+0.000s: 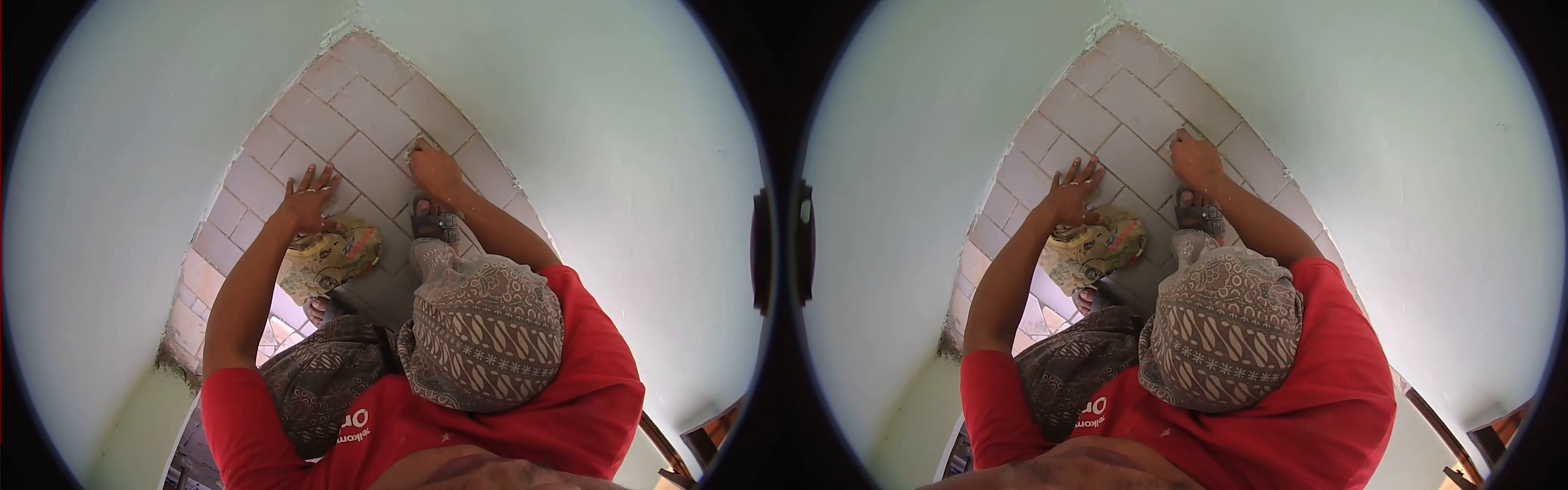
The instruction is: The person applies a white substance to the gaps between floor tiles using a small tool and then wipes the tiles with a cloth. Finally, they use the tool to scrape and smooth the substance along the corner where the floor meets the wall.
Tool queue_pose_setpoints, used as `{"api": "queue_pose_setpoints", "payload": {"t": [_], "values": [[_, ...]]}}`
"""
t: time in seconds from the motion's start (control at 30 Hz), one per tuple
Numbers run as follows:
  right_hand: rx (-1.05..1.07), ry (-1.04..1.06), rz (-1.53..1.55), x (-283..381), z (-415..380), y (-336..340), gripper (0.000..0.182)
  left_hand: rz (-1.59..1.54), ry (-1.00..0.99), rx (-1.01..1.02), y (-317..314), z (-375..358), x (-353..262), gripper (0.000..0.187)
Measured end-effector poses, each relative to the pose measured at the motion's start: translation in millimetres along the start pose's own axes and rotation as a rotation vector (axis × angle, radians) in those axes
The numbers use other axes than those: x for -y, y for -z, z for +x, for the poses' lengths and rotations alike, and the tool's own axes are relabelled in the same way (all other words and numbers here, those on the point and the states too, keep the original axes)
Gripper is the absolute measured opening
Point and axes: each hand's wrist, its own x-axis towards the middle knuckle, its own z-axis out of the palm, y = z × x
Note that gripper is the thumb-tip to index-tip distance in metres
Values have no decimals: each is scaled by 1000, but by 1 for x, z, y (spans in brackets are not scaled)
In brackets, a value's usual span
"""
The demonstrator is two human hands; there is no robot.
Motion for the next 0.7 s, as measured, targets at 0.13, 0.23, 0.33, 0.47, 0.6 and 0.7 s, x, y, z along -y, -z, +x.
{"api": "queue_pose_setpoints", "payload": {"t": [0.13, 0.23, 0.33, 0.47, 0.6, 0.7], "values": [[39, -61, 48, -15, -43, -9, 19, -50, -15, 46, -15, 0, 7, 122], [-12, -72, 73, -23, -26, -7, 20, -10, -12, 12, -17, -1, 2, 121], [-24, -70, 59, -28, -24, -2, 21, 16, -3, 14, -15, -3, -3, 120], [-37, -148, 108, -25, -53, -14, 22, -23, 8, 72, -10, -5, 2, 121], [-21, -180, 65, -28, -20, 3, 22, 8, 8, 44, -19, -4, -4, 121], [-38, -111, 32, -29, -4, 4, 23, 33, 18, 26, -15, -5, -1, 120]]}}
